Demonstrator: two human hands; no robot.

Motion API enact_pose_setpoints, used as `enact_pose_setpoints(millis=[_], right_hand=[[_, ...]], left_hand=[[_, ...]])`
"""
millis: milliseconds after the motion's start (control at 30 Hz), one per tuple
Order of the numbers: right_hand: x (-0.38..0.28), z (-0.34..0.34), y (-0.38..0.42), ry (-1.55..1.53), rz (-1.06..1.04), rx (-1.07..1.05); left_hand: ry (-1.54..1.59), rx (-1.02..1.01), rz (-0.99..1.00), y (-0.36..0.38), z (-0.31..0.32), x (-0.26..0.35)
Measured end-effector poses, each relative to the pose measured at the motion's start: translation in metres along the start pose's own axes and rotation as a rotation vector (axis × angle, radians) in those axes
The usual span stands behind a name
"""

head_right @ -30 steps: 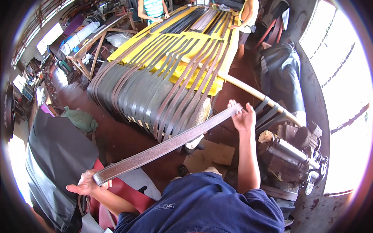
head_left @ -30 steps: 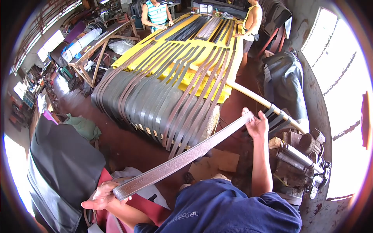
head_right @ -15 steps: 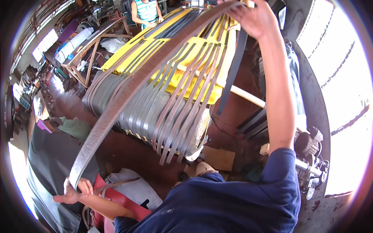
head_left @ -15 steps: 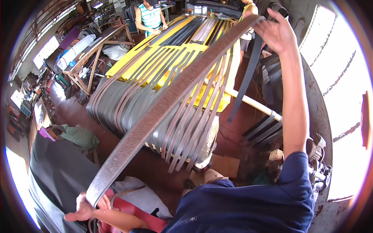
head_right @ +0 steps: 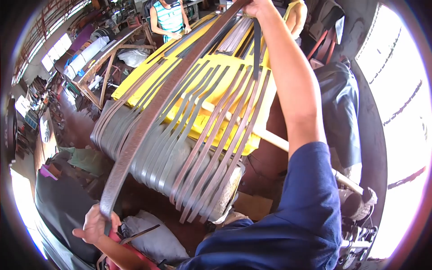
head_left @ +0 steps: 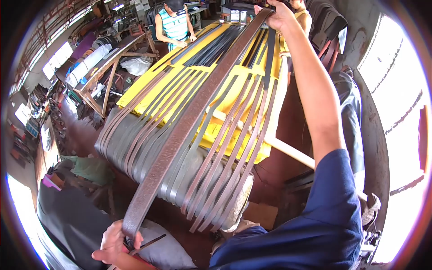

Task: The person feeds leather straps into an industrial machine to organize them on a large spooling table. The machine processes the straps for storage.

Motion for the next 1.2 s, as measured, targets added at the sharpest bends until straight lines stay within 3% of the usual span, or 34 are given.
enact_pose_setpoints(millis=[100, 133, 200, 267, 333, 367, 433, 467, 567, 733, 800, 833, 933, 1000, 1100, 1200], right_hand=[[0.015, -0.022, -0.050, 0.013, -0.124, -0.094], [0.033, -0.024, -0.062, -0.100, 0.052, -0.180], [0.074, -0.035, -0.056, -0.123, -0.017, -0.095], [0.129, -0.057, -0.061, -0.103, 0.004, 0.003], [0.203, -0.088, -0.079, -0.261, 0.138, 0.007], [0.242, -0.109, -0.081, -0.190, 0.206, 0.173], [0.334, -0.153, -0.096, -0.245, 0.359, 0.180], [0.357, -0.158, -0.075, -0.211, 0.367, 0.298], [0.436, -0.190, -0.073, -0.285, 0.550, 0.259], [0.469, -0.195, -0.051, -0.238, 0.542, 0.314], [0.476, -0.196, -0.048, -0.190, 0.534, 0.325], [0.479, -0.197, -0.048, -0.131, 0.525, 0.318], [0.493, -0.204, -0.046, 0.042, 0.548, 0.336], [0.486, -0.199, -0.033, 0.096, 0.492, 0.359], [0.490, -0.208, -0.026, 0.419, 0.573, 0.441], [0.488, -0.204, -0.007, 0.458, 0.618, 0.407]], left_hand=[[-0.069, -0.038, -0.244, -0.018, 0.000, -0.035], [-0.078, -0.022, -0.292, -0.021, -0.002, -0.043], [-0.095, 0.008, -0.385, -0.017, -0.005, -0.059], [-0.112, 0.183, -0.453, 0.008, -0.015, -0.068], [-0.065, 0.406, -0.453, 0.058, -0.039, -0.085], [-0.111, 0.408, -0.540, 0.066, -0.040, -0.088], [-0.197, 0.405, -0.715, 0.077, -0.043, -0.095], [-0.240, 0.400, -0.801, 0.085, -0.045, -0.099], [-0.192, 0.453, -0.878, 0.122, -0.059, -0.106], [-0.432, 0.490, -0.973, 0.126, -0.046, -0.097], [-0.342, 0.542, -1.103, 0.140, -0.058, -0.096], [-0.314, 0.320, -1.066, 0.128, -0.056, -0.107], [-0.556, 0.093, -1.103, 0.116, -0.048, -0.118], [-0.577, 0.113, -1.086, 0.136, -0.051, -0.132], [-0.624, 0.114, -1.073, 0.159, -0.059, -0.150], [-0.664, 0.183, -1.044, 0.173, -0.066, -0.157]])
Point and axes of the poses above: each hand's wrist, its own y-axis away from the middle knuckle, its own z-axis out of the palm, x = y × z, the point moved 6 cm from there along -y, towards the middle knuckle, and after that the axes turned 9 degrees about z, right-handed, at the moved point
